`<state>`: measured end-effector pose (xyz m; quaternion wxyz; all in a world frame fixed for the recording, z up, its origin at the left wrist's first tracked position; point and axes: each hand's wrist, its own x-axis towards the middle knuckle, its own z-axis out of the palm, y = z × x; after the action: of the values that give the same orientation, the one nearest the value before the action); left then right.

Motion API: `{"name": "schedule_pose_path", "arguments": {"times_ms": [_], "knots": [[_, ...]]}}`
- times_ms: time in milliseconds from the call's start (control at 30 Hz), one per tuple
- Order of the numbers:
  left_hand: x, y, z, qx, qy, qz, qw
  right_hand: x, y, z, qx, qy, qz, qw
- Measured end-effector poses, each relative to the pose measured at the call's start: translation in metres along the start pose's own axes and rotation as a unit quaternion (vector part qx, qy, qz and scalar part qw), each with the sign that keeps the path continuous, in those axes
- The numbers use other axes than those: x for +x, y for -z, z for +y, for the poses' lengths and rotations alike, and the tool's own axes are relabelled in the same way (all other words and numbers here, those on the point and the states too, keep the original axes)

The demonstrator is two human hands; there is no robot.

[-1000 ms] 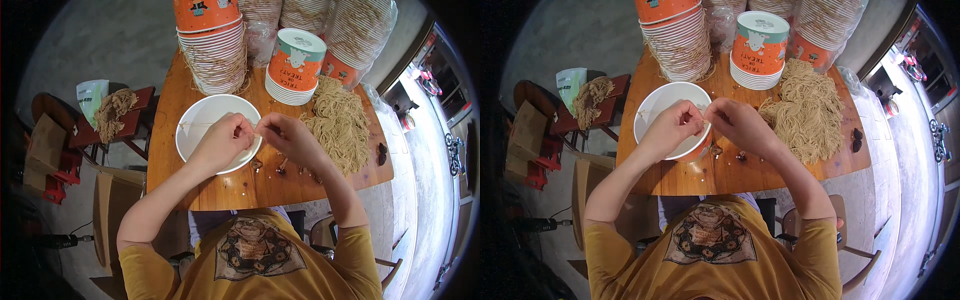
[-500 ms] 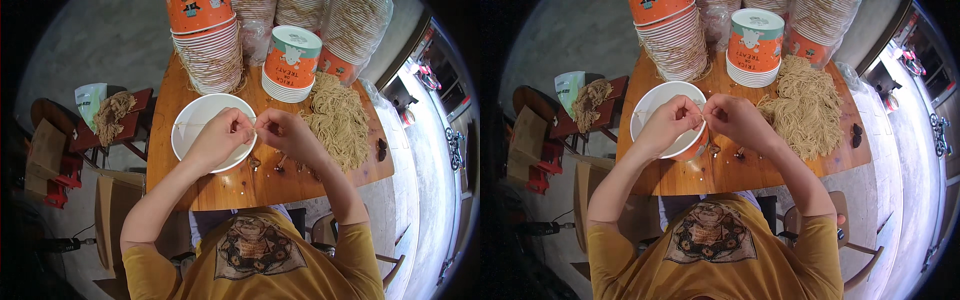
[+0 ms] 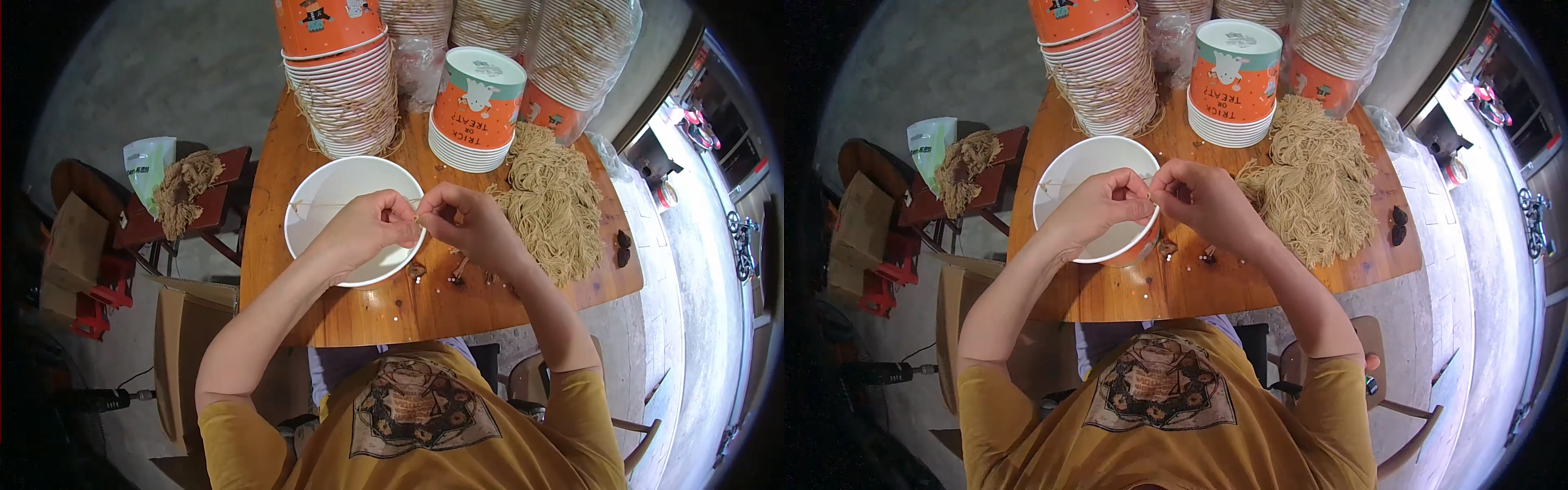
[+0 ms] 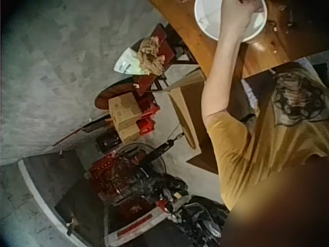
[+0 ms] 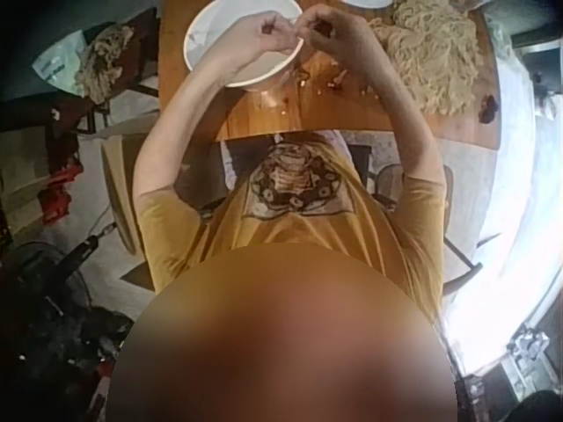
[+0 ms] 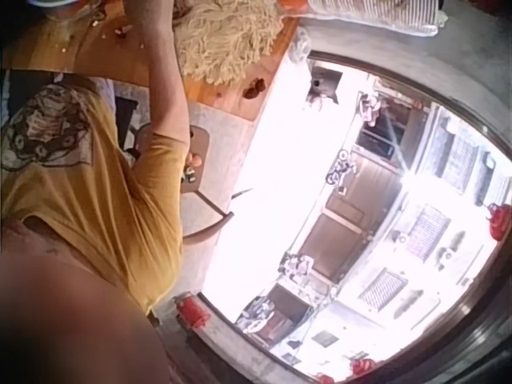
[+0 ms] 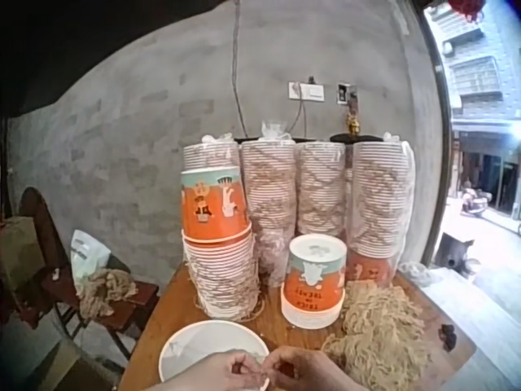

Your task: Threading and tying strings through pre-punched holes in paper bowls to create handles.

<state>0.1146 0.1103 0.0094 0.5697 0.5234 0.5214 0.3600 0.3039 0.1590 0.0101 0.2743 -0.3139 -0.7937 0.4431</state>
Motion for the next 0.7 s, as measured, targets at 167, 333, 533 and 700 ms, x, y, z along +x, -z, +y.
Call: {"name": "schedule_pose_path", "arguments": {"times_ms": [167,333,533,700], "knots": [[0.003,-0.001,-0.003,0.031,-0.025,-0.004,0.999,-0.001,0.003,0.006,0.005,-0.001,0.003,1.000],[0.002,-0.002,-0.002,0.130,-0.067,0.060,0.987,-0.001,0.001,0.000,-0.004,0.006,-0.001,1.000],[0.001,-0.004,-0.002,0.185,-0.108,0.081,0.973,0.000,-0.002,0.004,-0.072,0.044,0.032,0.996],[-0.005,-0.016,0.006,0.355,-0.286,0.145,0.878,0.000,-0.003,0.001,-0.083,0.068,0.040,0.993]]}}
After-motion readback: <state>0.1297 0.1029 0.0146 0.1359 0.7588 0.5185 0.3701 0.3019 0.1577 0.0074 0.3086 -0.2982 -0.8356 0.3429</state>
